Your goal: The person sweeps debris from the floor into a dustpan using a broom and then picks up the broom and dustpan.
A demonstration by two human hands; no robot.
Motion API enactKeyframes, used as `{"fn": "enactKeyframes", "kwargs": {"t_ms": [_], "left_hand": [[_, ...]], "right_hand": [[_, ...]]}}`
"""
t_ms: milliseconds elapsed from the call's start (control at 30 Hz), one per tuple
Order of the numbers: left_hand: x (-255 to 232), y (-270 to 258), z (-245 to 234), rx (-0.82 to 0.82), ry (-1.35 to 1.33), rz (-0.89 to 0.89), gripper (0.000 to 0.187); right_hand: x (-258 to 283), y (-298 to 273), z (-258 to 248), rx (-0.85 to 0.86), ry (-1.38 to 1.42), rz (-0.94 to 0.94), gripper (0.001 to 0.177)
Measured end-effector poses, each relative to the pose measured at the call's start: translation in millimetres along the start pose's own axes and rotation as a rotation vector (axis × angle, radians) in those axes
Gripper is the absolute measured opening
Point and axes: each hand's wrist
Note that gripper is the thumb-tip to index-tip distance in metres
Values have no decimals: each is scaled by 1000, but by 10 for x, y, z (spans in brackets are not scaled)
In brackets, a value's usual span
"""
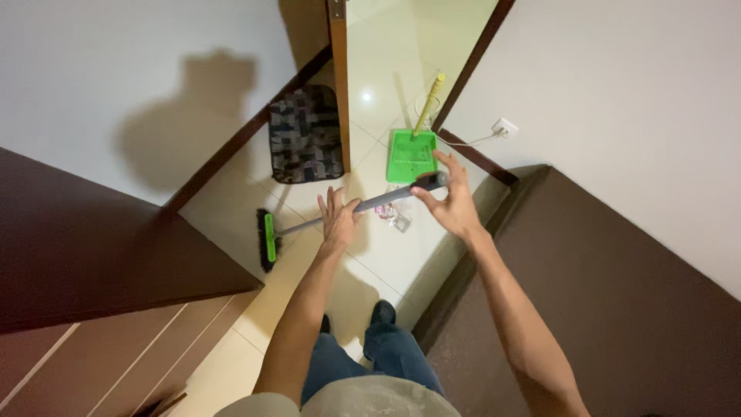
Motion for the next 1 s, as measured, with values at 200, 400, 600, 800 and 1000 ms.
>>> {"fn": "enactKeyframes", "kwargs": {"t_ms": [200, 400, 600, 800, 1000], "left_hand": [[-354, 160, -129, 62, 57, 117, 33], [-464, 356, -195, 66, -228, 291, 35], [-318, 440, -559, 51, -111, 520, 32], [250, 504, -1018, 91, -145, 535, 24], [1044, 591, -943, 116, 12, 488, 25]], "right_hand": [[-34, 67, -215, -23, -111, 34, 30], [153, 49, -101, -98, -73, 54, 29], [581, 21, 153, -288, -11, 155, 65], [866, 137, 678, -319, 24, 105, 66], [610, 203, 1465, -292, 255, 351, 69]]}}
Point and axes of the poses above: each hand's wrist, its own y-axis towards the middle knuckle, its own z-axis out of the palm, x = y × z
